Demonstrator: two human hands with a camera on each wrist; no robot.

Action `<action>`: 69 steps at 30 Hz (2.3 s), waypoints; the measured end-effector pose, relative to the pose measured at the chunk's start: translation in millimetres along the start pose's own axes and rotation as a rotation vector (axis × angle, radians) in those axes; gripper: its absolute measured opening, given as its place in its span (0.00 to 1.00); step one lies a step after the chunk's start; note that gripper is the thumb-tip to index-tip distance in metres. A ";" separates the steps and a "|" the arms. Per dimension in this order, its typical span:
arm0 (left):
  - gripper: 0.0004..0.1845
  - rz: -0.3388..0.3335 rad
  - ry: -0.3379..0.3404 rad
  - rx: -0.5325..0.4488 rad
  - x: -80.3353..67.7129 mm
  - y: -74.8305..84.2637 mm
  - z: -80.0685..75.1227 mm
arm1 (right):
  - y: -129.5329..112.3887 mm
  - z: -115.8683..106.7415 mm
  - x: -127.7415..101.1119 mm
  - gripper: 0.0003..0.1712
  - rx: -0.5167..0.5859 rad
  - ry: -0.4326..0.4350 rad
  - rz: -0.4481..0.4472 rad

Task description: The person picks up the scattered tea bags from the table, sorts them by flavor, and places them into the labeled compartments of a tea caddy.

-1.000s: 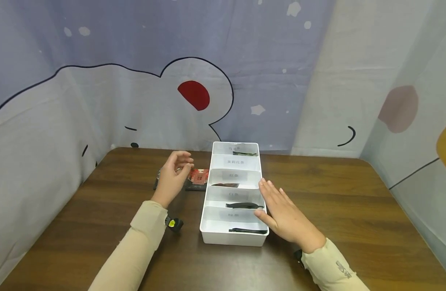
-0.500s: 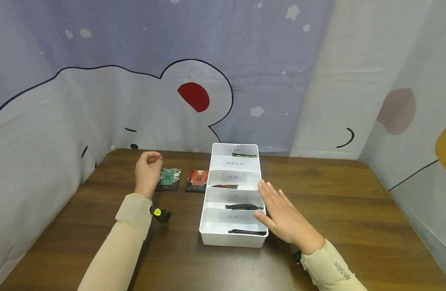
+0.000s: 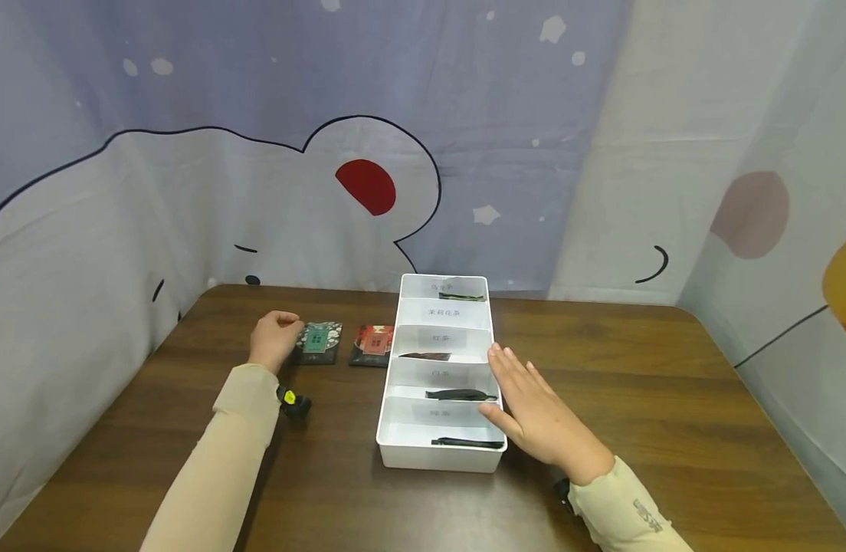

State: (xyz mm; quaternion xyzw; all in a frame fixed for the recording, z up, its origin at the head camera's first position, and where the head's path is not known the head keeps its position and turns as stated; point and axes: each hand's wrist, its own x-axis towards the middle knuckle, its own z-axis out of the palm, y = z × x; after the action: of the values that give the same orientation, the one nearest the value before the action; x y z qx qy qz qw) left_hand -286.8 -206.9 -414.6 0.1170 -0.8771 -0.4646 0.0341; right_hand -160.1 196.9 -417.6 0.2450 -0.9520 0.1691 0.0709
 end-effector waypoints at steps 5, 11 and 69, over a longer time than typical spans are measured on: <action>0.23 -0.012 -0.021 0.075 4.0 -10.4 4.6 | -0.1 1.4 -0.2 0.45 -0.001 -0.004 -0.003; 0.30 0.020 -0.053 0.185 9.0 -14.3 12.1 | 1.3 1.2 -0.3 0.45 -0.004 0.002 -0.008; 0.22 0.002 -0.062 -0.317 -5.6 20.2 -0.6 | 1.5 1.3 1.0 0.45 0.005 -0.002 -0.006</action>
State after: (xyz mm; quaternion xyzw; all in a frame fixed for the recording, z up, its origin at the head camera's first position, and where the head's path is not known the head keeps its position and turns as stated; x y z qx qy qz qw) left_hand -284.8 -195.1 -397.3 0.0950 -0.7936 -0.6004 0.0256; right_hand -161.8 197.3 -419.0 0.2483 -0.9509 0.1708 0.0699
